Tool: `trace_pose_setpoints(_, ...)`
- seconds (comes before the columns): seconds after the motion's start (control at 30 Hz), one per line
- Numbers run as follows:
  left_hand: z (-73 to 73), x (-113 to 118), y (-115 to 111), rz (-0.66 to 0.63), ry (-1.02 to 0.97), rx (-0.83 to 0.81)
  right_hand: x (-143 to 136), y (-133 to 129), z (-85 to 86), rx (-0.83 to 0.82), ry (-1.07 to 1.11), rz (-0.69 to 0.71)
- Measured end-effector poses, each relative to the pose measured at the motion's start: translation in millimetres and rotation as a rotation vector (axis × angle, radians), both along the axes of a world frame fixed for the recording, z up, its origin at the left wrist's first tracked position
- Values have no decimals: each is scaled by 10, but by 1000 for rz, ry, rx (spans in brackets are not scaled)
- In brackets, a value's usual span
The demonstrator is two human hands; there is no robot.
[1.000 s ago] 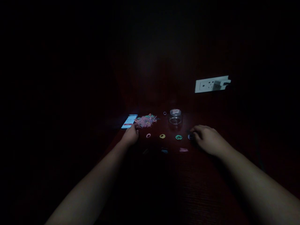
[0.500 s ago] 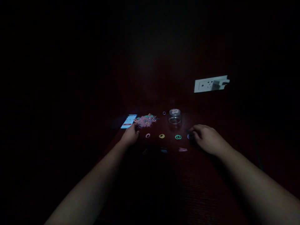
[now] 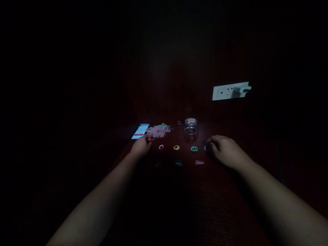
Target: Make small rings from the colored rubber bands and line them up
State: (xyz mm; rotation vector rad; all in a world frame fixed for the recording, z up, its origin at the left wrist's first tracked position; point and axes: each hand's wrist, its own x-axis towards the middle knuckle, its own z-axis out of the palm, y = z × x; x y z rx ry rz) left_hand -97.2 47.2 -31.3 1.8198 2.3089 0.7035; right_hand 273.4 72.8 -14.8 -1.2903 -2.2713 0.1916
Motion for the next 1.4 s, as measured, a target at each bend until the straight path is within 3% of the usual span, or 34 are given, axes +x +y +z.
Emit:
trace_pose_setpoints(0.6,30,-54,-5,61,70,-72,36,15,20,86,97,-40)
trace_pose_setpoints(1.03,11,-46,36,69,135,-88,69,-8,56,0,132,-132)
trace_pose_setpoints(1.4,76,-17,-15,96,152,-117,51,51,-36,33,-20,104)
